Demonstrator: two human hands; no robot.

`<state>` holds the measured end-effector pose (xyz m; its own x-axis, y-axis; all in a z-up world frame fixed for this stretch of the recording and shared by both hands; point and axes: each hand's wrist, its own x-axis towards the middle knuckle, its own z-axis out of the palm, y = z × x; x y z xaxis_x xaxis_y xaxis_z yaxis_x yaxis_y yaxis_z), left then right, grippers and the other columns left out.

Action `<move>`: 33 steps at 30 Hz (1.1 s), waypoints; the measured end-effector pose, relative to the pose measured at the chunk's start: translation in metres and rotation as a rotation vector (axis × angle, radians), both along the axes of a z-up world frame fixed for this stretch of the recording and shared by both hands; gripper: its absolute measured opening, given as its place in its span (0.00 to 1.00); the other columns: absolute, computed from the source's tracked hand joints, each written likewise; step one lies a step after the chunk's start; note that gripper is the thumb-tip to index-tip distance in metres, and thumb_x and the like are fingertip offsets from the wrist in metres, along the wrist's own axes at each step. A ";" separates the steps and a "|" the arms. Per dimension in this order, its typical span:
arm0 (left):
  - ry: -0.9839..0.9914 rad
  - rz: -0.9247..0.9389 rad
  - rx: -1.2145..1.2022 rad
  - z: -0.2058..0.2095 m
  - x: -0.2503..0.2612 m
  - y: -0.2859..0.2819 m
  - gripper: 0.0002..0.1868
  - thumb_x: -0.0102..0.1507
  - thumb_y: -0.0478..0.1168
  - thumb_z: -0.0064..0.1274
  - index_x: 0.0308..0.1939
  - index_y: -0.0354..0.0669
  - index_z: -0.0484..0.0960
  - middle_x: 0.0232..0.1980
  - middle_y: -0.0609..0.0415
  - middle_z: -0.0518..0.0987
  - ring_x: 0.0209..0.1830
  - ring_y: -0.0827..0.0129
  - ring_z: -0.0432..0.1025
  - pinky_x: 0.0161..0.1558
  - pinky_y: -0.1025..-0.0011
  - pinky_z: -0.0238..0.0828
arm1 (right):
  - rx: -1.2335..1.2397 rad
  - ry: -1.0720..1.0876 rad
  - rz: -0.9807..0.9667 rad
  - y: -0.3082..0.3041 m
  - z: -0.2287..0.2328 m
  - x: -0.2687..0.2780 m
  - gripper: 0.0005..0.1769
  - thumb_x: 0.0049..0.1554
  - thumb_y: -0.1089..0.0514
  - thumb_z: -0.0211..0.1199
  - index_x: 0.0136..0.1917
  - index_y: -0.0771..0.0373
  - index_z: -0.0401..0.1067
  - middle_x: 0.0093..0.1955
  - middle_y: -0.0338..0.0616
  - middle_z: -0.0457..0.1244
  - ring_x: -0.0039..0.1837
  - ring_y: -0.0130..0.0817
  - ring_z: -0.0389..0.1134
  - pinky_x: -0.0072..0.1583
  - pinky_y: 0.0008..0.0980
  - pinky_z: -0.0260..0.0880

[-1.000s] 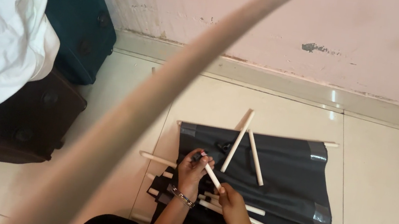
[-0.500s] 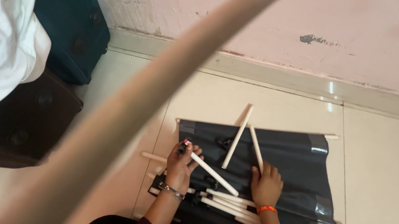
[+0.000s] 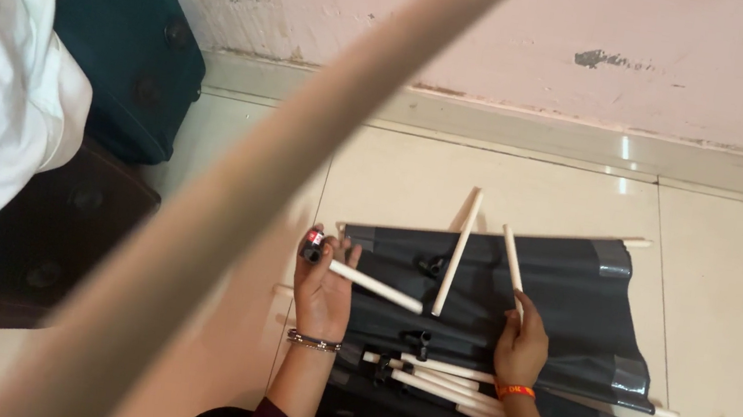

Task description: The person assembles a small folding table by connecting white poles with black plastic joints and attaching a black fabric sheet. They connect the frame pieces, insert the fabric into the frame, and secure the structure on the floor.

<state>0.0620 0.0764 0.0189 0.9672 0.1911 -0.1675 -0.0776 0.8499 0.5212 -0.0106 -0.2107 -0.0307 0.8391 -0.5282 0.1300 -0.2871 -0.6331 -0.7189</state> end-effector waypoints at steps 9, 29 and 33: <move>-0.171 -0.069 0.183 0.002 -0.001 -0.023 0.18 0.66 0.27 0.51 0.56 0.50 0.81 0.78 0.55 0.68 0.84 0.60 0.48 0.80 0.57 0.46 | -0.239 -0.038 0.085 -0.003 -0.008 0.002 0.17 0.63 0.62 0.55 0.63 0.54 0.74 0.45 0.48 0.67 0.48 0.51 0.68 0.54 0.48 0.67; -0.389 -0.705 2.127 0.015 -0.017 -0.046 0.24 0.57 0.24 0.52 0.51 0.53 0.86 0.66 0.52 0.74 0.79 0.55 0.53 0.76 0.36 0.28 | -0.273 0.004 0.069 -0.002 -0.002 0.008 0.17 0.60 0.58 0.60 0.63 0.55 0.73 0.45 0.52 0.70 0.47 0.52 0.71 0.54 0.47 0.68; -0.461 -0.898 2.018 0.042 -0.030 -0.053 0.25 0.55 0.32 0.57 0.57 0.49 0.81 0.65 0.54 0.74 0.77 0.57 0.54 0.74 0.33 0.25 | -0.243 0.087 0.050 -0.001 -0.001 0.010 0.17 0.60 0.57 0.60 0.64 0.54 0.73 0.43 0.53 0.69 0.46 0.51 0.71 0.55 0.47 0.68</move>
